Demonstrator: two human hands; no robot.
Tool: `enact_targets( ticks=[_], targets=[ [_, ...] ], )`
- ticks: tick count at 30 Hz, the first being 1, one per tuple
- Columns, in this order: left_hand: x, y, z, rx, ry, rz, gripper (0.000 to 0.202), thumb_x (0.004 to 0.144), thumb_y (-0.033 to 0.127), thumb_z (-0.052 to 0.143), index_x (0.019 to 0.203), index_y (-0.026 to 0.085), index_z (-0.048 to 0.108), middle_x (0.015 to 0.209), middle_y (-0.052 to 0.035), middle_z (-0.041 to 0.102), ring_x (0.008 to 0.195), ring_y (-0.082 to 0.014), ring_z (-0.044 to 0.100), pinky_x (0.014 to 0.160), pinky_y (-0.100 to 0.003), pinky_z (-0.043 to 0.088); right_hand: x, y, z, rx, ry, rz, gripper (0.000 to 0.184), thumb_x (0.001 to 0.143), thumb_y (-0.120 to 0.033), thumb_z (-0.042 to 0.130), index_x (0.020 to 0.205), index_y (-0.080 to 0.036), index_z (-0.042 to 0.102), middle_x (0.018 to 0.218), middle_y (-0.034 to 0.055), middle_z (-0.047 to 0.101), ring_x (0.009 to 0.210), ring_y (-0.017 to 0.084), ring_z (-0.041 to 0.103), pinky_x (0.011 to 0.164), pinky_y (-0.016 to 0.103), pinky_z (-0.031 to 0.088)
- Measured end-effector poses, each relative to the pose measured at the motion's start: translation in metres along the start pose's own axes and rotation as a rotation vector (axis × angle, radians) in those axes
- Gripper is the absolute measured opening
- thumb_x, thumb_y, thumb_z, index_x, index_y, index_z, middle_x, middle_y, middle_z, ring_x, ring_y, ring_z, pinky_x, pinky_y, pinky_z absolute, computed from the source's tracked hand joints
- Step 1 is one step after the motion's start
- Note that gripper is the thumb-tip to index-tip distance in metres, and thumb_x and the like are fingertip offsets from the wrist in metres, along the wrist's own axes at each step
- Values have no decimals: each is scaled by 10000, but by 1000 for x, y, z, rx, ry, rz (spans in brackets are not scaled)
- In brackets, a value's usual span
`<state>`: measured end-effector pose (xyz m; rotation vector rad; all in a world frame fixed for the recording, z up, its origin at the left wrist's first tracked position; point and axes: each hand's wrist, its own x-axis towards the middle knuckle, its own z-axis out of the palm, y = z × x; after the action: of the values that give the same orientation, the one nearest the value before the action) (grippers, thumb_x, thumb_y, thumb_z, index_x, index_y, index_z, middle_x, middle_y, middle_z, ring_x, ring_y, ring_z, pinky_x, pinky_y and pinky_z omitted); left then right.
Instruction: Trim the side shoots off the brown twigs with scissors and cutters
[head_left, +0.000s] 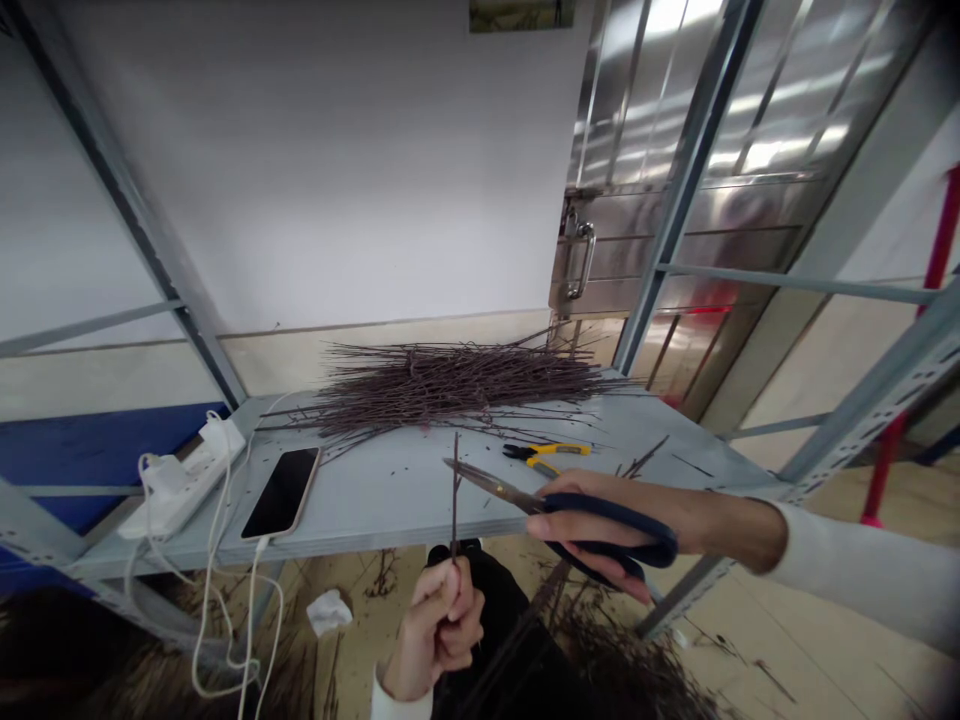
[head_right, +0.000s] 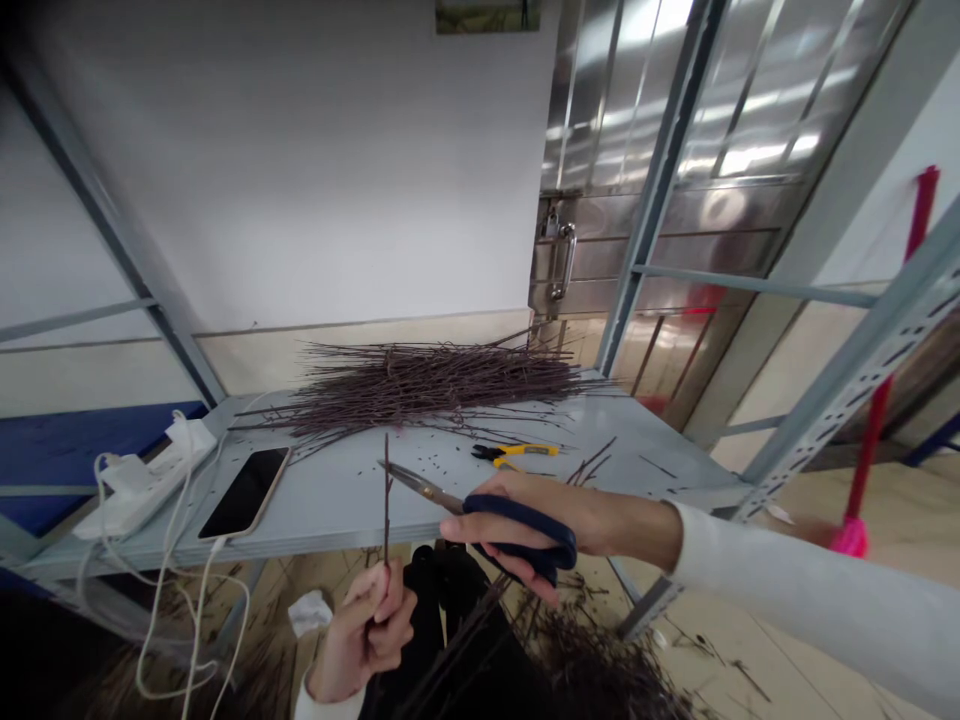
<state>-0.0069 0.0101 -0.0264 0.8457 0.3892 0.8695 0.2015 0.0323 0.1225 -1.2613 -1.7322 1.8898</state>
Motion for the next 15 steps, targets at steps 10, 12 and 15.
enact_targets(
  ticks=[10, 12, 15],
  targets=[
    [1, 5, -9, -138, -95, 86, 482, 830, 485, 568, 562, 199, 286, 425, 112, 204, 315, -8, 40, 250, -86, 87, -18, 26, -19, -129, 238, -208, 314, 779, -490, 591, 648, -221, 496, 390, -87, 494, 297, 55, 448, 335, 147, 341],
    [3, 11, -11, -157, -112, 87, 489, 833, 475, 566, 560, 199, 270, 431, 110, 197, 319, -9, 35, 255, -88, 91, -27, 39, -27, -171, 369, -210, 321, 707, -468, 681, 632, -228, 482, 372, -76, 511, 313, 77, 478, 345, 163, 364],
    [8, 26, -9, -174, -139, 109, 502, 828, 462, 574, 551, 198, 250, 437, 106, 179, 322, -15, 22, 256, -99, 76, -39, 72, -38, -224, 657, -211, 389, 591, -438, 788, 577, -224, 464, 421, -32, 580, 390, 120, 555, 385, 196, 434]
  ],
)
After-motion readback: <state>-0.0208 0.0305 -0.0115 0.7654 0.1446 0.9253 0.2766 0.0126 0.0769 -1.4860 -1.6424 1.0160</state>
